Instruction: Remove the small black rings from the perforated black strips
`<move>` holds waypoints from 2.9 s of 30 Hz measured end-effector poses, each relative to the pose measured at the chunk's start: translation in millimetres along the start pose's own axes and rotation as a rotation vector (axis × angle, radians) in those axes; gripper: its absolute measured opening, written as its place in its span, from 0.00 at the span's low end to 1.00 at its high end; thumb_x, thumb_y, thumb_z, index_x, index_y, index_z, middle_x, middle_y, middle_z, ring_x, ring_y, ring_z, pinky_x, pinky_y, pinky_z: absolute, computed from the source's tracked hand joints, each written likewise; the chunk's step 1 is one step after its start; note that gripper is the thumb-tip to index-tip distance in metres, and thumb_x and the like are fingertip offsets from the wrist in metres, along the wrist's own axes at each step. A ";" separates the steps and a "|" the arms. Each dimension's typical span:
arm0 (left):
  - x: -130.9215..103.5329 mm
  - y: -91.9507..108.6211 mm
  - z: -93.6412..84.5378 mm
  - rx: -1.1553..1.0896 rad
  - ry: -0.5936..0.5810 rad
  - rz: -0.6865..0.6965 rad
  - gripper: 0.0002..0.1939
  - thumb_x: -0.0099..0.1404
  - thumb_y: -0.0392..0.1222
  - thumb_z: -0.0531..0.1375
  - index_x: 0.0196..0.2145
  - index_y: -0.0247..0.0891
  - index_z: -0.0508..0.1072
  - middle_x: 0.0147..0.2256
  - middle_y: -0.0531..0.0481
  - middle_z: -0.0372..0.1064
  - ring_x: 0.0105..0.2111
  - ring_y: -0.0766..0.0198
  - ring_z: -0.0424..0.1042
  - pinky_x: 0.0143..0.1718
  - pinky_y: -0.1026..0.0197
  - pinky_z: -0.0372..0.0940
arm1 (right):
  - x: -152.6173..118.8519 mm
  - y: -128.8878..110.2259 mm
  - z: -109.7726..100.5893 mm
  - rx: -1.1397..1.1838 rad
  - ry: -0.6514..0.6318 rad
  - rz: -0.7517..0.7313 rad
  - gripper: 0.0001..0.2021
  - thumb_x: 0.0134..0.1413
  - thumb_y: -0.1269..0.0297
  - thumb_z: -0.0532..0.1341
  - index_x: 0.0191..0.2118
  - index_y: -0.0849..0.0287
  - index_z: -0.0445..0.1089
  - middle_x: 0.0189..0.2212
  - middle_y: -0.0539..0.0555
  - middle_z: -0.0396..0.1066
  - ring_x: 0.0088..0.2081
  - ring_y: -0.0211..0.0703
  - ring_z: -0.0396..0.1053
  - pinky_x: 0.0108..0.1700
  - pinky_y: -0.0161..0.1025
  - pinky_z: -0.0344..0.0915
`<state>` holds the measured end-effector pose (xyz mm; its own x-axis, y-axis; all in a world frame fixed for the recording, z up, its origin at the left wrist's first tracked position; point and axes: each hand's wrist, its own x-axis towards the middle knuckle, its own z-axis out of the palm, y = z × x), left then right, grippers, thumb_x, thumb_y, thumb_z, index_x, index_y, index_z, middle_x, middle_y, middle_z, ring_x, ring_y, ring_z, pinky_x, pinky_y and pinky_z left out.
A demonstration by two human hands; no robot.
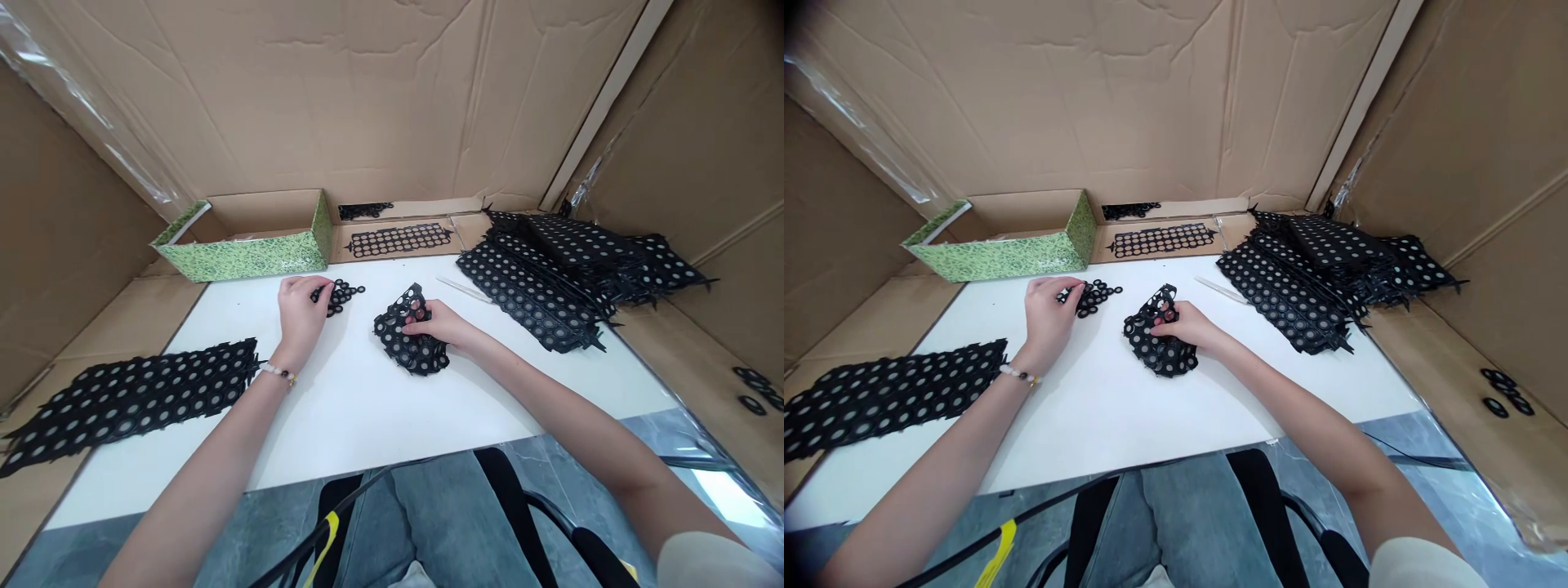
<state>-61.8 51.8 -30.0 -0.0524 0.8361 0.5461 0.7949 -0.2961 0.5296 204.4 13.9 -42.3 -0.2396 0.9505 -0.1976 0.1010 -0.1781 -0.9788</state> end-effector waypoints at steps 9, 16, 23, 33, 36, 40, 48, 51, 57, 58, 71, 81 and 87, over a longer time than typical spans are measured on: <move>-15.3 30.9 -3.8 0.015 -0.270 0.321 0.12 0.69 0.50 0.58 0.39 0.43 0.78 0.45 0.44 0.77 0.51 0.48 0.66 0.55 0.43 0.55 | 1.6 3.8 2.0 -0.048 -0.006 -0.031 0.12 0.36 0.65 0.71 0.31 0.60 0.75 0.29 0.50 0.75 0.33 0.42 0.70 0.41 0.40 0.63; -37.3 58.7 5.1 -0.117 -0.517 0.419 0.11 0.63 0.50 0.65 0.37 0.40 0.74 0.38 0.46 0.77 0.41 0.53 0.73 0.45 0.50 0.65 | -1.6 2.9 6.7 0.088 -0.061 -0.051 0.12 0.39 0.60 0.71 0.29 0.62 0.74 0.26 0.48 0.73 0.31 0.38 0.67 0.38 0.37 0.61; -38.6 54.6 7.9 0.016 -0.423 0.468 0.14 0.72 0.45 0.55 0.47 0.35 0.76 0.43 0.41 0.78 0.47 0.50 0.72 0.49 0.47 0.66 | -0.4 3.6 7.5 0.233 -0.133 -0.050 0.21 0.33 0.66 0.76 0.39 0.59 0.75 0.35 0.50 0.75 0.36 0.39 0.70 0.38 0.35 0.65; -47.8 59.0 14.9 0.119 -0.309 0.481 0.10 0.69 0.39 0.57 0.40 0.36 0.78 0.37 0.44 0.79 0.42 0.51 0.74 0.46 0.49 0.68 | 2.2 13.2 12.3 0.096 -0.078 -0.078 0.16 0.35 0.59 0.74 0.32 0.60 0.74 0.26 0.45 0.72 0.30 0.36 0.67 0.38 0.36 0.62; -47.2 58.0 13.9 0.039 -0.325 0.497 0.12 0.71 0.41 0.54 0.41 0.37 0.77 0.42 0.43 0.79 0.45 0.51 0.72 0.49 0.48 0.66 | 3.3 13.0 12.2 0.054 -0.047 -0.095 0.17 0.35 0.58 0.74 0.32 0.60 0.74 0.26 0.46 0.72 0.30 0.37 0.67 0.39 0.37 0.62; -45.2 53.1 21.0 -0.147 -0.321 0.295 0.13 0.71 0.41 0.52 0.39 0.38 0.76 0.40 0.43 0.78 0.44 0.52 0.73 0.48 0.50 0.67 | 5.3 13.7 8.2 0.018 -0.047 -0.050 0.16 0.33 0.57 0.74 0.28 0.61 0.73 0.25 0.47 0.72 0.28 0.37 0.66 0.36 0.37 0.62; -0.6 -1.0 11.1 -0.218 0.065 -0.166 0.14 0.69 0.47 0.54 0.39 0.38 0.77 0.38 0.43 0.78 0.39 0.53 0.73 0.41 0.53 0.66 | 1.3 9.7 0.2 0.032 -0.043 -0.010 0.14 0.35 0.60 0.75 0.26 0.60 0.72 0.23 0.49 0.72 0.27 0.38 0.67 0.36 0.39 0.63; 8.3 -16.9 1.3 0.057 0.043 -0.006 0.08 0.65 0.42 0.59 0.33 0.40 0.78 0.40 0.43 0.79 0.48 0.45 0.69 0.51 0.44 0.60 | 0.2 8.2 0.7 0.016 -0.062 -0.021 0.16 0.35 0.58 0.75 0.26 0.60 0.71 0.23 0.48 0.72 0.28 0.38 0.68 0.37 0.38 0.62; -6.3 10.5 -0.3 0.068 -0.066 0.198 0.10 0.68 0.45 0.59 0.42 0.41 0.78 0.46 0.43 0.78 0.51 0.45 0.66 0.53 0.41 0.58 | -1.9 3.9 4.6 0.004 -0.070 -0.019 0.19 0.35 0.53 0.75 0.27 0.61 0.71 0.23 0.47 0.71 0.26 0.36 0.65 0.34 0.37 0.60; -10.6 20.5 -0.3 -0.007 -0.105 0.280 0.11 0.69 0.47 0.59 0.41 0.41 0.78 0.44 0.44 0.78 0.50 0.48 0.68 0.53 0.44 0.59 | -1.8 3.6 5.0 0.002 -0.075 -0.030 0.20 0.35 0.52 0.75 0.27 0.61 0.71 0.23 0.47 0.70 0.26 0.36 0.65 0.34 0.37 0.60; -37.8 52.7 13.9 -0.319 -0.508 0.343 0.15 0.70 0.49 0.56 0.41 0.41 0.81 0.42 0.44 0.79 0.44 0.52 0.73 0.49 0.50 0.67 | -2.7 -2.0 5.3 0.078 -0.148 -0.106 0.19 0.38 0.51 0.73 0.33 0.60 0.75 0.28 0.49 0.74 0.31 0.37 0.67 0.35 0.36 0.64; -36.7 57.2 12.9 -0.385 -0.473 0.132 0.17 0.67 0.49 0.55 0.30 0.40 0.79 0.33 0.46 0.78 0.37 0.53 0.73 0.44 0.52 0.65 | -5.9 -3.6 11.3 -0.060 -0.108 -0.033 0.15 0.41 0.55 0.71 0.25 0.59 0.69 0.22 0.48 0.68 0.26 0.37 0.62 0.30 0.36 0.56; -18.0 33.0 15.5 -0.710 -0.320 -0.371 0.17 0.62 0.53 0.59 0.33 0.37 0.79 0.37 0.43 0.79 0.34 0.55 0.74 0.35 0.56 0.66 | -6.1 -1.9 10.1 -0.041 -0.047 0.044 0.14 0.42 0.57 0.70 0.27 0.59 0.68 0.22 0.47 0.67 0.25 0.36 0.61 0.28 0.35 0.54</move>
<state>-25.3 34.1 -32.4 0.0239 0.9942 0.1048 0.1883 -0.1075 0.9762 195.9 5.8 -39.8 -0.2790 0.9287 -0.2442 0.1522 -0.2083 -0.9662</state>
